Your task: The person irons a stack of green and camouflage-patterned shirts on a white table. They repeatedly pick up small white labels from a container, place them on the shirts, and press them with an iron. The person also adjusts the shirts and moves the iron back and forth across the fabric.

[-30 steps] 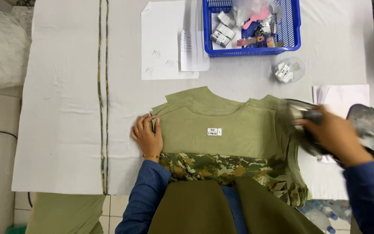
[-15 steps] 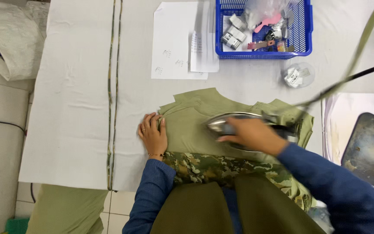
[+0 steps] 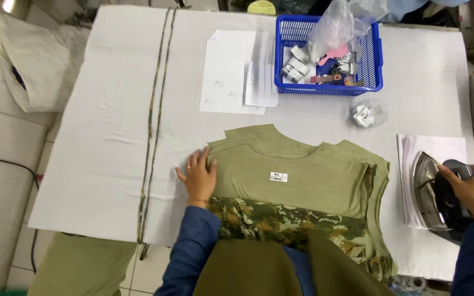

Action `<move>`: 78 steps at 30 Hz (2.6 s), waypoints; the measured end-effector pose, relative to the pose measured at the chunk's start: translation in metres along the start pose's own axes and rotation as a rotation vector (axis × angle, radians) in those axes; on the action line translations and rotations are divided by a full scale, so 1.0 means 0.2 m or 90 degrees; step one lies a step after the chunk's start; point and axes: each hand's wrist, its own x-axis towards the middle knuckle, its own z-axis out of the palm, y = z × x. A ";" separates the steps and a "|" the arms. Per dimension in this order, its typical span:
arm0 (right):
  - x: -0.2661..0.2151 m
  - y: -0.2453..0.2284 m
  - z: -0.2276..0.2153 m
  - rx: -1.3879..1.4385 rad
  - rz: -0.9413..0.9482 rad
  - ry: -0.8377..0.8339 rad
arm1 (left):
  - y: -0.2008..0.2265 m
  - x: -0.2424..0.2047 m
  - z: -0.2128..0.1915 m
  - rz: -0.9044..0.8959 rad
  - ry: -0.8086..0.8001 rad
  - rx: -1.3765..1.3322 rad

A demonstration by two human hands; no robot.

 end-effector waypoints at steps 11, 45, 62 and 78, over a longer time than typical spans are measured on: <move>-1.09 -0.81 0.84 0.076 -0.567 -0.289 | 0.30 -0.65 0.21 0.455 -0.107 -0.158; -0.57 -0.89 0.49 0.007 -0.299 0.041 | 0.31 -0.04 -0.31 0.080 -0.322 0.084; -0.41 -0.86 0.55 -0.042 -0.299 0.306 | 0.20 0.14 0.03 0.239 0.194 0.104; 0.61 -0.92 0.55 -0.172 -0.298 0.178 | 0.37 -0.10 0.19 0.253 -0.057 0.185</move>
